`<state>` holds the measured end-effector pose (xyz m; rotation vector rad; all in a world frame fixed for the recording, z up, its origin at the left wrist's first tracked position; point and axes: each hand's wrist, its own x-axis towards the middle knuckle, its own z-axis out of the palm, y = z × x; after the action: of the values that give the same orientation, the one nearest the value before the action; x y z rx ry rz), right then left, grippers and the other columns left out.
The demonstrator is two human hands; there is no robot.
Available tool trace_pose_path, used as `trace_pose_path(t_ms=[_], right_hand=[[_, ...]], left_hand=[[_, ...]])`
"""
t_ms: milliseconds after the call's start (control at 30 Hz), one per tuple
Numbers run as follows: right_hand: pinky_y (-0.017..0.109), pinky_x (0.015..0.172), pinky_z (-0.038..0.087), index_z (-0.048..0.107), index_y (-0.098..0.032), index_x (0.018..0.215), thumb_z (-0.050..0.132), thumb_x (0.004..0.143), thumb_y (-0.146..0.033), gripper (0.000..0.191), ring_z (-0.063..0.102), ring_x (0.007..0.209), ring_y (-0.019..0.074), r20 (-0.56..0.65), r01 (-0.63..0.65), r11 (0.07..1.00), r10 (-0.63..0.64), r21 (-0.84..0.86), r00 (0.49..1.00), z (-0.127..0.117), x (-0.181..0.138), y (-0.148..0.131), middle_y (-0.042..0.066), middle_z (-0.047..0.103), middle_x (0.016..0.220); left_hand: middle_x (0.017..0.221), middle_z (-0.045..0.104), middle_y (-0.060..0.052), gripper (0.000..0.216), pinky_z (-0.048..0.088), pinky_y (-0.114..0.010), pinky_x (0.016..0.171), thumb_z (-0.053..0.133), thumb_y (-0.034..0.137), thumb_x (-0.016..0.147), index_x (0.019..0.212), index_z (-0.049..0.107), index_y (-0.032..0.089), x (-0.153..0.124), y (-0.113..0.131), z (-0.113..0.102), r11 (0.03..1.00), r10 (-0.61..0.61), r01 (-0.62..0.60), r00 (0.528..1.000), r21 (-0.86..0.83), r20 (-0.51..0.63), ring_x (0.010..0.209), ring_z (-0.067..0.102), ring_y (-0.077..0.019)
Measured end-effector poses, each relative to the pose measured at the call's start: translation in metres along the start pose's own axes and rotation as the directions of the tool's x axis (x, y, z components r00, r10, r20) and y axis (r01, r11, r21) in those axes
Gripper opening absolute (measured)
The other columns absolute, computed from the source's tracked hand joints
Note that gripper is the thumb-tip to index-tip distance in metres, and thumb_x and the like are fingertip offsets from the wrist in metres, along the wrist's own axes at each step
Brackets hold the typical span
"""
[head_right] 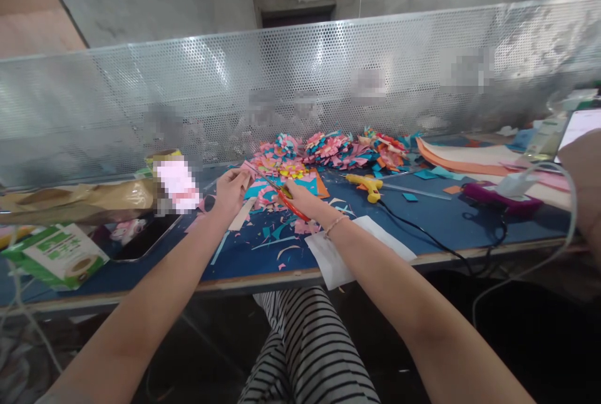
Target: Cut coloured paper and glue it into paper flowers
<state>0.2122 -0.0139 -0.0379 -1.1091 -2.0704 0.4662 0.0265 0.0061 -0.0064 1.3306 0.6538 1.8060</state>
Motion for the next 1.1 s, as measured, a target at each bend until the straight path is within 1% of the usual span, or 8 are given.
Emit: trace_pose_path(t_ms=[100,200,333,467,667,867,1000,1100], right_hand=[[0.024,0.056,0.030,0.035,-0.021,0.078,0.045,0.076,-0.053,0.034,0.040,0.061,0.0112,-0.018,0.006,1.000,-0.006,-0.009,1.000,-0.0001,-0.0007,0.0002,-0.002,0.049,0.070],[0.024,0.055,0.029,0.036,-0.021,0.079,0.044,0.078,-0.053,0.033,0.039,0.059,0.0106,-0.025,0.022,1.000,-0.022,-0.014,0.999,0.0003,-0.0014,0.0005,-0.002,0.049,0.069],[0.024,0.054,0.029,0.038,-0.021,0.079,0.044,0.079,-0.052,0.032,0.040,0.058,0.0104,-0.035,0.030,0.999,-0.031,-0.036,0.999,0.0009,-0.0007,0.0018,-0.002,0.051,0.068],[0.024,0.055,0.030,0.039,-0.021,0.079,0.043,0.080,-0.053,0.032,0.042,0.059,0.0114,-0.041,0.034,0.996,-0.037,-0.078,0.998,0.0009,0.0026,0.0047,-0.001,0.051,0.068],[0.024,0.055,0.031,0.039,-0.021,0.080,0.049,0.077,-0.051,0.032,0.045,0.058,0.0121,-0.039,0.028,0.993,-0.033,-0.117,0.999,-0.0004,0.0072,0.0093,-0.002,0.050,0.067],[0.024,0.053,0.026,0.036,-0.022,0.076,0.050,0.075,-0.055,0.036,0.040,0.055,0.0110,-0.070,0.047,0.990,-0.056,-0.130,0.996,-0.0031,0.0063,0.0087,-0.003,0.046,0.063],[0.024,0.053,0.025,0.037,-0.022,0.076,0.049,0.076,-0.056,0.036,0.038,0.054,0.0110,-0.095,0.013,0.994,-0.024,-0.113,0.995,-0.0037,0.0054,0.0060,-0.004,0.045,0.061],[0.024,0.054,0.026,0.037,-0.022,0.077,0.049,0.076,-0.055,0.035,0.039,0.056,0.0113,-0.098,0.017,0.996,-0.026,-0.089,0.995,-0.0037,0.0049,0.0042,-0.004,0.045,0.062]], left_hand=[[0.046,0.048,0.006,0.013,0.043,-0.023,0.056,0.069,0.019,0.060,0.057,0.057,0.016,-0.0004,0.0010,0.0008,1.000,-0.008,0.008,1.000,-0.007,-0.017,0.046,0.045,-0.0057],[0.048,0.049,0.006,0.013,0.046,-0.025,0.060,0.069,0.018,0.059,0.057,0.057,0.017,-0.0013,0.0033,0.0012,0.999,-0.028,0.027,0.999,-0.033,-0.029,0.048,0.047,-0.0059],[0.056,0.055,0.004,0.015,0.049,-0.027,0.067,0.072,0.021,0.058,0.059,0.057,0.017,-0.0032,0.0069,0.0014,0.993,-0.088,0.088,0.996,-0.079,0.000,0.056,0.054,-0.0080],[0.059,0.057,0.002,0.020,0.050,-0.029,0.071,0.075,0.024,0.055,0.058,0.057,0.016,-0.0048,0.0087,0.0023,0.986,-0.149,0.151,0.988,-0.073,0.025,0.061,0.057,-0.0098],[0.058,0.057,0.002,0.023,0.050,-0.029,0.069,0.078,0.026,0.052,0.057,0.058,0.016,-0.0052,0.0083,0.0026,0.987,-0.151,0.151,0.988,-0.049,0.018,0.059,0.056,-0.0094],[0.054,0.053,0.003,0.025,0.049,-0.027,0.066,0.080,0.026,0.049,0.054,0.057,0.016,-0.0039,0.0089,0.0021,0.984,-0.159,0.160,0.987,-0.075,0.016,0.057,0.055,-0.0085],[0.058,0.057,0.002,0.025,0.050,-0.027,0.070,0.081,0.025,0.048,0.058,0.060,0.015,-0.0032,0.0096,0.0023,0.975,-0.193,0.195,0.981,-0.105,0.029,0.061,0.058,-0.0093],[0.061,0.059,0.001,0.024,0.050,-0.027,0.070,0.080,0.026,0.050,0.060,0.061,0.015,-0.0032,0.0086,0.0020,0.978,-0.191,0.194,0.981,-0.081,0.046,0.062,0.058,-0.0099]])
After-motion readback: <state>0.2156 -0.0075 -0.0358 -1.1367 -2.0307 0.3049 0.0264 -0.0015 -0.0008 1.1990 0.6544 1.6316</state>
